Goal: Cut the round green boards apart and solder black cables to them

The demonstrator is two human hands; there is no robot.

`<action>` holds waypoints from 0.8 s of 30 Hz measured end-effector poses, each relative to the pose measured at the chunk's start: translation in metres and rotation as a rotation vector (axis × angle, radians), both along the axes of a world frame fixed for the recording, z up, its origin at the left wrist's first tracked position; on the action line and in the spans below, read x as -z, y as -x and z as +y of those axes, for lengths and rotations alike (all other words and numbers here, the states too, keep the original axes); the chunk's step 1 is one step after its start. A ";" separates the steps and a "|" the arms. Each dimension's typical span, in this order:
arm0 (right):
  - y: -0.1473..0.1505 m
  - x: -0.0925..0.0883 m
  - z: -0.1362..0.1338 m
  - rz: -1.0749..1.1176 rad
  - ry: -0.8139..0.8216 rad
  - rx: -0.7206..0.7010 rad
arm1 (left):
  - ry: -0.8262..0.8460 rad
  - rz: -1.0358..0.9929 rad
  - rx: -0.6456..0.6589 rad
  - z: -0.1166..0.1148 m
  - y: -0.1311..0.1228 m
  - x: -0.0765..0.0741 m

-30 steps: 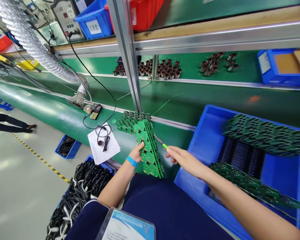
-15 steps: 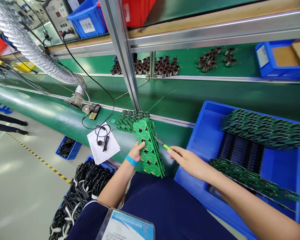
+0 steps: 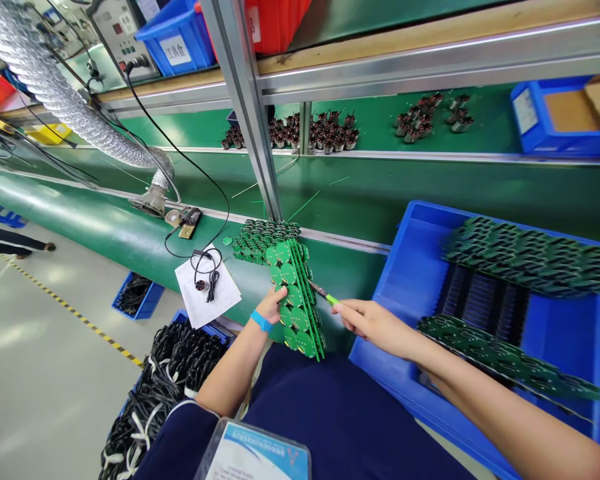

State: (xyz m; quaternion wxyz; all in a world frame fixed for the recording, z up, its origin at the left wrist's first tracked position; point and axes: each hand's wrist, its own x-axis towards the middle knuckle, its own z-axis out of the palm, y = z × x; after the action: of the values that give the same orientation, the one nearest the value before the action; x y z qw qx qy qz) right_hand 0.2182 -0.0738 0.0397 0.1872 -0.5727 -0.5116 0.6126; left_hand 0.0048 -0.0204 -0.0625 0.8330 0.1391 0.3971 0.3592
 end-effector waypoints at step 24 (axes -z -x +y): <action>-0.022 0.007 0.052 0.102 0.262 0.354 | 0.079 -0.060 -0.002 -0.008 -0.003 0.026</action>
State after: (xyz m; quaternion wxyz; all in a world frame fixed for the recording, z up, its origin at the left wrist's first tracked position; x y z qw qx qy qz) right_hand 0.2402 -0.0213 0.0325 0.2411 -0.6413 -0.3091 0.6596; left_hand 0.0078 -0.0280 -0.0885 0.8492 0.0948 0.3857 0.3480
